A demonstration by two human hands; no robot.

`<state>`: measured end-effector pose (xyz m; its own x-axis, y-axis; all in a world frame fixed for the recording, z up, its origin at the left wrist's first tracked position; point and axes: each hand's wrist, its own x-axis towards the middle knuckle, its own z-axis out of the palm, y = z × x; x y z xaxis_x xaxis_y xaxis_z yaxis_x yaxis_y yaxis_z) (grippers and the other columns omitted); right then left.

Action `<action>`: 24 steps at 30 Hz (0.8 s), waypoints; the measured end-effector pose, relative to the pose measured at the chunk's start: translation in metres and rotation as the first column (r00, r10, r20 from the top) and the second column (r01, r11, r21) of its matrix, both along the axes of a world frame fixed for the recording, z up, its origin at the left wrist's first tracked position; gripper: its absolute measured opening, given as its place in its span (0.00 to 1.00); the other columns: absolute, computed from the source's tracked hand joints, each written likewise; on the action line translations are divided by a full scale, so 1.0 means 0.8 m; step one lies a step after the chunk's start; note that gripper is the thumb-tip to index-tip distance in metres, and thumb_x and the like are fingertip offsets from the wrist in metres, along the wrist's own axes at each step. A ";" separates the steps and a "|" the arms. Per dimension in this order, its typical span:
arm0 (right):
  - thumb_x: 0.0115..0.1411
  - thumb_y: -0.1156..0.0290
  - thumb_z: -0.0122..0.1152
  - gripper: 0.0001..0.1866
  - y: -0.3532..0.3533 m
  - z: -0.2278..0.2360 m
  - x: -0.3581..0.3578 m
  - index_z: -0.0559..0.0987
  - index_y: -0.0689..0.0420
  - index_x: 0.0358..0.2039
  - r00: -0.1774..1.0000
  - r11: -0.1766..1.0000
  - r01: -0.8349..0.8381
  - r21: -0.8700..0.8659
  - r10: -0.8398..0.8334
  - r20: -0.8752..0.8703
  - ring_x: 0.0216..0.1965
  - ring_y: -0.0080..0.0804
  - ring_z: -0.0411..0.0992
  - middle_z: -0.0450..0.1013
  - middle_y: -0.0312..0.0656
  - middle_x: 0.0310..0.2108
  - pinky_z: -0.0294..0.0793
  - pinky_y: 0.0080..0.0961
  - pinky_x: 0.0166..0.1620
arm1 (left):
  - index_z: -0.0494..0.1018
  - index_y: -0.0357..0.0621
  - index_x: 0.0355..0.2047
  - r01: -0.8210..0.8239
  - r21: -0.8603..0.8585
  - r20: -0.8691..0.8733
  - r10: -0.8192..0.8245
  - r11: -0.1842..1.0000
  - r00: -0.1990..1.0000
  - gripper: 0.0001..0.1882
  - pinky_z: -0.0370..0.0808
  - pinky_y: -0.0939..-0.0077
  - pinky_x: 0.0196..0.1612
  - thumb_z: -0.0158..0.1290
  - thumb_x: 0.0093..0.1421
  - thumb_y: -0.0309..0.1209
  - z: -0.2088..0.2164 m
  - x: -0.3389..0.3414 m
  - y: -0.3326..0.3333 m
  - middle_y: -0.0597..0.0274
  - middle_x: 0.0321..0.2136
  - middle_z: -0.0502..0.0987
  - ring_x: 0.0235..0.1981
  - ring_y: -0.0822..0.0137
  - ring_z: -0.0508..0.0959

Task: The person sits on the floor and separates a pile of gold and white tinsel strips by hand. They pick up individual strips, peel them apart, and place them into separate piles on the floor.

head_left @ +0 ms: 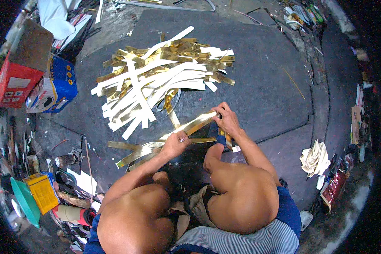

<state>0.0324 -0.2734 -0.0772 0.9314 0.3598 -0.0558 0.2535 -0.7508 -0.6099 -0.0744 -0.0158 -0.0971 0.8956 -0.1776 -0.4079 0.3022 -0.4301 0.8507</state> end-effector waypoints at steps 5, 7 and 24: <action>0.52 0.66 0.66 0.16 0.035 0.018 -0.018 0.79 0.50 0.42 0.998 0.999 0.019 -0.043 -0.016 0.054 0.34 0.40 0.75 0.70 0.39 0.36 0.76 0.35 0.36 | 0.75 0.33 0.40 -0.069 0.176 -0.003 0.070 0.982 0.998 0.24 0.73 0.53 0.41 0.50 0.58 0.46 0.038 0.008 -0.016 0.34 0.33 0.77 0.38 0.42 0.79; 0.53 0.65 0.65 0.14 0.041 0.000 -0.024 0.78 0.49 0.42 1.000 0.999 -0.019 -0.050 0.020 0.017 0.35 0.44 0.75 0.70 0.40 0.36 0.77 0.39 0.37 | 0.74 0.34 0.43 -0.036 0.174 -0.012 0.038 0.984 0.999 0.25 0.73 0.52 0.42 0.50 0.57 0.45 0.046 0.013 -0.016 0.34 0.34 0.77 0.39 0.41 0.78; 0.59 0.70 0.59 0.06 0.090 0.115 -0.046 0.76 0.55 0.36 0.944 0.747 0.328 0.578 -0.272 -0.184 0.23 0.24 0.69 0.70 0.31 0.25 0.69 0.24 0.24 | 0.76 0.49 0.43 -0.139 0.367 0.741 -0.198 0.920 0.642 0.16 0.73 0.61 0.25 0.58 0.54 0.36 0.105 0.055 -0.009 0.57 0.42 0.77 0.24 0.52 0.78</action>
<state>-0.0042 -0.2016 0.0146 0.9988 0.0489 -0.0082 0.0048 -0.2600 -0.9656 -0.0307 -0.0234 -0.0131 0.9074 -0.2022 0.3684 -0.3871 -0.7435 0.5453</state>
